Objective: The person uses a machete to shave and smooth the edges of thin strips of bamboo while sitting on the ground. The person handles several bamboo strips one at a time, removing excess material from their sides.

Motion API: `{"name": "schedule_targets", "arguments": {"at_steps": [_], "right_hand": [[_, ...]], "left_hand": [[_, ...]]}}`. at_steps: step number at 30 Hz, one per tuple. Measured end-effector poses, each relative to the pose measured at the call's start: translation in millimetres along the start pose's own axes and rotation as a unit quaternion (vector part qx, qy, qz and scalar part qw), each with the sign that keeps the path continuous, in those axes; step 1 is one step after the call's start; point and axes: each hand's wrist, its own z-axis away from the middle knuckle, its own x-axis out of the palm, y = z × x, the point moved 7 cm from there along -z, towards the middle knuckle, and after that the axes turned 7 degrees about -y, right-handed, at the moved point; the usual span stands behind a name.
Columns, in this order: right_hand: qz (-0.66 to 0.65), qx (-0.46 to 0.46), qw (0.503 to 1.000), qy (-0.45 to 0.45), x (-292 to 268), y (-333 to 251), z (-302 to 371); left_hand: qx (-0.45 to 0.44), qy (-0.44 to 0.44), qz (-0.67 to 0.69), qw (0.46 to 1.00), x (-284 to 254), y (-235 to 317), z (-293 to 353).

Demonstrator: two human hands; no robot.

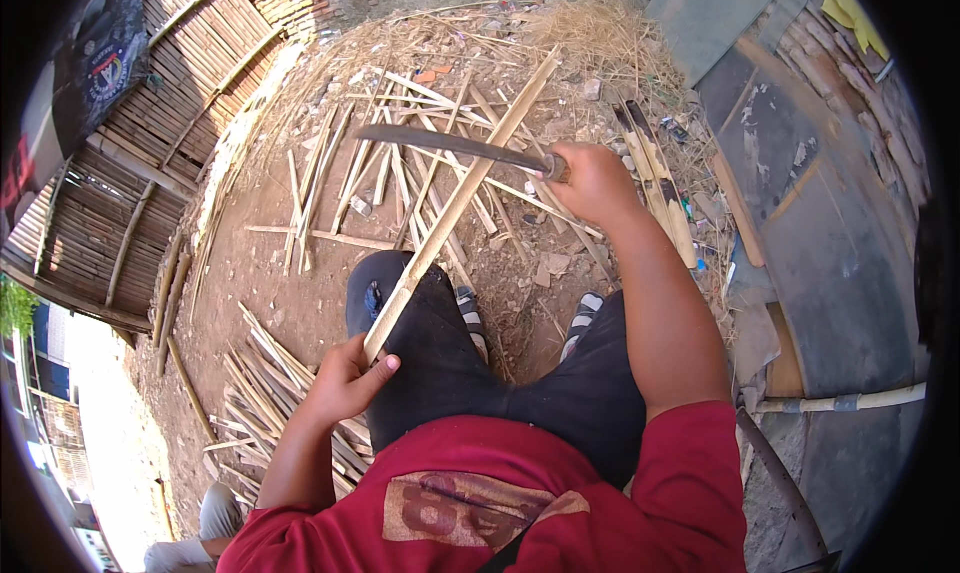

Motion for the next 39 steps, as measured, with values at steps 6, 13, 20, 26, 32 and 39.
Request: {"name": "schedule_targets", "arguments": {"at_steps": [6,13,20,26,32,39], "right_hand": [[0.022,-0.046,0.998,0.03,6.2,-14.5,9.2],[0.095,-0.167,0.981,-0.035,35.8,-46.2,6.6],[-0.008,0.059,0.998,-0.004,15.0,1.7,-3.5],[-0.001,-0.086,0.993,-0.08,24.7,-56.8,16.5],[0.008,-0.073,0.996,-0.047,6.9,-42.4,9.8],[0.068,-0.125,0.989,-0.029,10.8,-69.5,13.6]], "left_hand": [[0.004,-0.001,0.053,0.999,2.8,-22.6,-10.4],[-0.014,-0.008,-0.008,1.0,5.1,-7.5,-7.7],[0.036,0.029,0.048,0.998,1.8,-18.7,-6.7],[0.042,0.0,0.027,0.999,4.9,-10.7,-18.8],[0.054,-0.02,0.083,0.995,-2.3,-16.1,-10.4],[0.035,-0.011,0.175,0.984,-5.6,-4.2,-7.6]]}}
